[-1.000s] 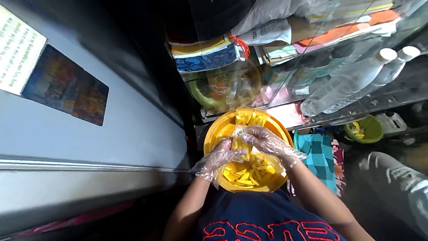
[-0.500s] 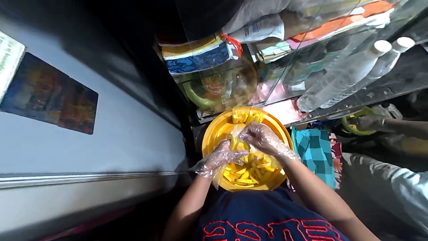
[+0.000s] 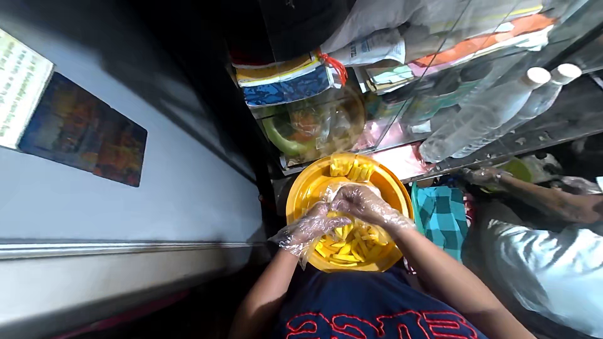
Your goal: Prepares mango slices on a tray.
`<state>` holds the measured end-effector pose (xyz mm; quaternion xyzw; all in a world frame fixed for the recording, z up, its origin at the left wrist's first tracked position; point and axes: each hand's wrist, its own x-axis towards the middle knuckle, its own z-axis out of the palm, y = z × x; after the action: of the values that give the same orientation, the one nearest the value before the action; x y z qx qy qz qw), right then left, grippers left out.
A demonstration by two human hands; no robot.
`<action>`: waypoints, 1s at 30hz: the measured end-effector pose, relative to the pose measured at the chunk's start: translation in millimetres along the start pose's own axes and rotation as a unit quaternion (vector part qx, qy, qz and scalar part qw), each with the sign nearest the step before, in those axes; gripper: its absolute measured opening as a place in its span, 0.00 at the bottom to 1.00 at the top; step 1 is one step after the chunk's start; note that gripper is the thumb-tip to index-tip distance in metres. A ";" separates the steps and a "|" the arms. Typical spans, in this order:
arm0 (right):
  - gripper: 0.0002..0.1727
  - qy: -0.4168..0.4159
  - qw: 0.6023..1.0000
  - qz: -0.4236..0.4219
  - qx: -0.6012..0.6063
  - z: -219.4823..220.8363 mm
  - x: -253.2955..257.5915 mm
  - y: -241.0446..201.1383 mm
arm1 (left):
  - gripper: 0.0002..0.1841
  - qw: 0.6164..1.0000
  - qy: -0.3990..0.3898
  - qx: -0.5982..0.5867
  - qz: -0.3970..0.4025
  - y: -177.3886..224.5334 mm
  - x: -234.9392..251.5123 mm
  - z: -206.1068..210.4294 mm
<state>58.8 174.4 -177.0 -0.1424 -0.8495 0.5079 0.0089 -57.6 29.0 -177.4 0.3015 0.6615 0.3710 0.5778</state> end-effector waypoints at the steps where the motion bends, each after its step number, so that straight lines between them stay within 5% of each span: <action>1: 0.08 -0.013 1.000 0.005 -0.003 3.8 -0.3 1.6 | 0.20 1.000 -0.009 -0.005 0.002 -3.9 0.3 0.6; 5: 0.09 -0.019 0.998 0.000 -0.058 0.0 3.9 -0.9 | 0.23 0.997 0.009 0.066 0.024 -11.7 6.1 -3.8; 9: 0.06 0.142 0.983 -0.079 -0.091 -21.6 4.5 -11.0 | 0.22 0.975 0.135 0.174 0.012 -4.3 19.2 -17.8; 14: 0.07 0.247 0.967 -0.038 -0.038 -46.2 -15.9 -8.0 | 0.21 0.961 0.265 0.047 0.067 -26.7 69.3 -38.6; 18: 0.08 0.222 0.971 0.040 -0.081 -43.8 -31.1 15.4 | 0.23 0.951 0.294 0.061 0.071 -21.5 92.7 -40.8; 24: 0.09 0.133 0.955 0.208 -0.165 -22.8 -36.7 44.5 | 0.19 0.903 0.289 0.308 0.078 0.0 80.2 -41.7; 28: 0.09 0.132 0.949 0.196 -0.210 -2.2 -23.5 50.7 | 0.16 0.859 0.327 0.372 0.131 4.9 82.3 -44.0; 30: 0.17 0.107 0.941 0.208 -0.246 5.9 -15.7 49.4 | 0.16 0.844 0.344 0.379 0.160 -0.1 85.1 -47.1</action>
<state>84.4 187.3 -220.6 -0.3669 -0.8936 0.2550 -0.0415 -117.0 92.6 -220.8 0.4516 0.8496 0.2583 0.0862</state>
